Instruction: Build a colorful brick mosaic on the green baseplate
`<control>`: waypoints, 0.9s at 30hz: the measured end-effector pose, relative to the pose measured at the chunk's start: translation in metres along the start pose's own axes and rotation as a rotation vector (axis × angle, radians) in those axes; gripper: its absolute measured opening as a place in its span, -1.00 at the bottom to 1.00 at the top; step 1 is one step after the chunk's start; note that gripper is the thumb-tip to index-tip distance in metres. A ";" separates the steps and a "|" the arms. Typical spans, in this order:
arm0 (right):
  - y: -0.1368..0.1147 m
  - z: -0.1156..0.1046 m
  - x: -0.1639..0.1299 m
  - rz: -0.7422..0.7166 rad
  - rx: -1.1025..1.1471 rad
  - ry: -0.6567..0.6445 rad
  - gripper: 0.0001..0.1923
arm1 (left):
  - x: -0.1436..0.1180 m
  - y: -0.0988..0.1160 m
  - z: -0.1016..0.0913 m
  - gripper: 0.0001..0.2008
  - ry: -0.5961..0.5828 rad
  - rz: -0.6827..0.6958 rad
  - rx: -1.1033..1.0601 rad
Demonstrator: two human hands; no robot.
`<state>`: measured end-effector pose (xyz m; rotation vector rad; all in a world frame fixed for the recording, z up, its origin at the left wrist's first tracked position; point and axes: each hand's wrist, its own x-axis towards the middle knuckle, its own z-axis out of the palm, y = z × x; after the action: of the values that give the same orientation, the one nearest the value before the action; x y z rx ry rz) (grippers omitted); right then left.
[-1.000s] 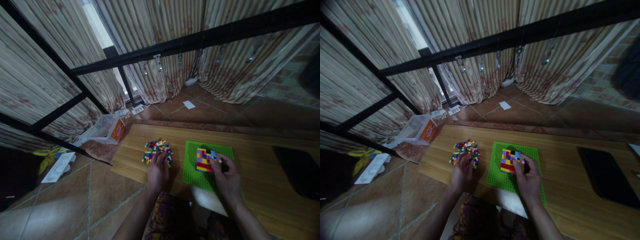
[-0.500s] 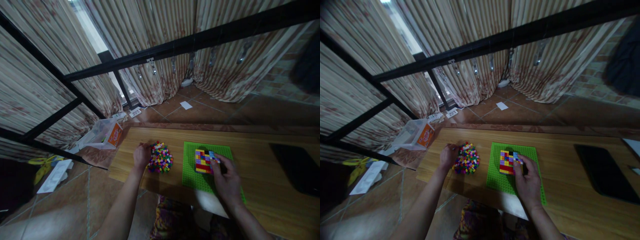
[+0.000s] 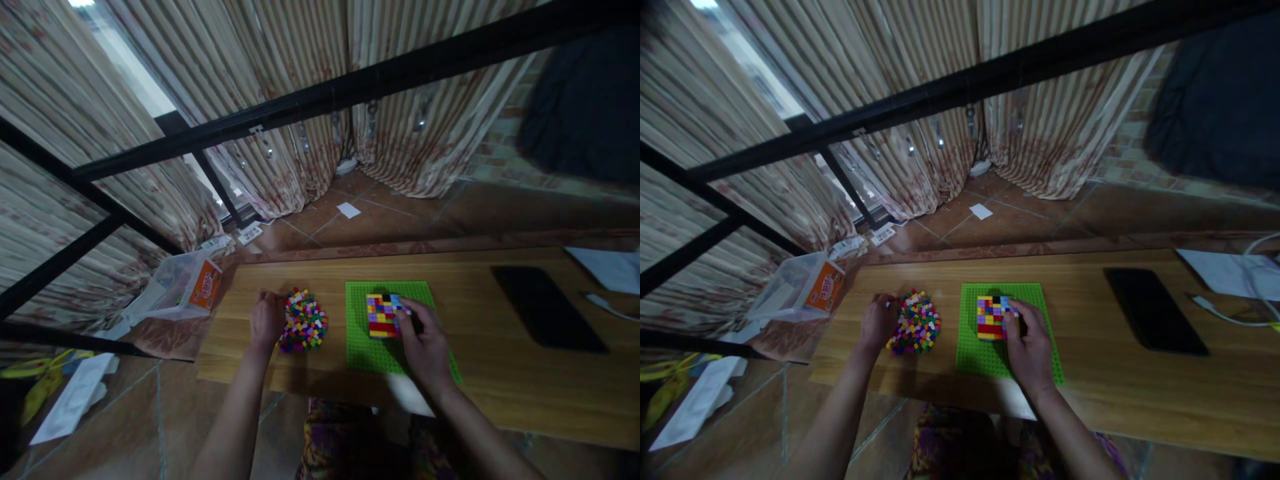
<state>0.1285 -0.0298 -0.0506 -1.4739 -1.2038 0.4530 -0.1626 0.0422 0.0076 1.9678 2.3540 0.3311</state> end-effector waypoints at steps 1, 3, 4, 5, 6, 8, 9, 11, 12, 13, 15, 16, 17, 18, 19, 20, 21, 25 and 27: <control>-0.001 0.000 0.000 -0.001 0.004 0.003 -0.67 | -0.006 0.005 -0.002 -0.77 0.030 0.005 -0.061; -0.002 0.000 0.000 -0.003 0.008 0.004 -0.68 | -0.023 0.020 -0.006 -0.81 0.063 0.062 -0.223; -0.003 0.000 0.000 -0.004 0.012 0.008 -0.68 | -0.033 0.030 -0.007 -0.83 0.054 0.127 -0.302; -0.003 0.001 0.001 -0.006 0.017 0.012 -0.69 | -0.044 0.041 -0.007 -0.84 0.032 0.215 -0.367; -0.003 0.001 0.001 -0.009 0.021 0.014 -0.69 | -0.056 0.054 -0.007 -0.85 -0.018 0.317 -0.421; -0.003 0.001 0.001 -0.013 0.023 0.012 -0.69 | -0.075 0.081 -0.005 -0.86 -0.109 0.455 -0.508; -0.003 0.001 0.001 -0.013 0.023 0.009 -0.68 | -0.083 0.093 -0.004 -0.87 -0.135 0.496 -0.522; -0.001 0.001 0.002 -0.012 0.027 0.003 -0.68 | -0.090 0.114 -0.002 -0.87 -0.165 0.567 -0.510; -0.001 0.001 0.002 -0.010 0.032 0.004 -0.67 | -0.091 0.123 0.000 -0.87 -0.166 0.594 -0.495; 0.000 0.001 0.002 -0.010 0.037 0.005 -0.67 | -0.090 0.129 0.002 -0.87 -0.167 0.619 -0.473; 0.000 0.001 0.002 -0.006 0.046 0.002 -0.67 | -0.086 0.139 0.006 -0.88 -0.170 0.663 -0.423; 0.000 0.001 0.002 -0.002 0.050 0.002 -0.67 | -0.083 0.142 0.008 -0.88 -0.172 0.680 -0.398; -0.001 0.001 0.002 0.003 0.054 0.003 -0.67 | -0.081 0.145 0.009 -0.89 -0.176 0.693 -0.376; -0.002 0.001 0.002 0.007 0.058 0.005 -0.67 | -0.079 0.147 0.011 -0.89 -0.178 0.701 -0.361; -0.002 0.001 0.002 0.010 0.062 0.007 -0.67 | -0.078 0.149 0.012 -0.88 -0.176 0.703 -0.351; -0.003 0.001 0.002 0.012 0.066 0.010 -0.67 | -0.078 0.150 0.013 -0.88 -0.173 0.701 -0.343; -0.003 0.001 0.002 0.011 0.068 0.009 -0.67 | -0.077 0.151 0.014 -0.88 -0.168 0.695 -0.337; -0.004 0.001 0.002 0.004 0.072 0.000 -0.69 | -0.077 0.154 0.013 -0.88 -0.161 0.672 -0.317; -0.004 0.000 0.002 0.001 0.073 0.001 -0.70 | -0.075 0.155 0.011 -0.88 -0.166 0.653 -0.333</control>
<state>0.1274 -0.0281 -0.0462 -1.4125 -1.1739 0.4920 0.0030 -0.0046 0.0201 2.4043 1.3921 0.5172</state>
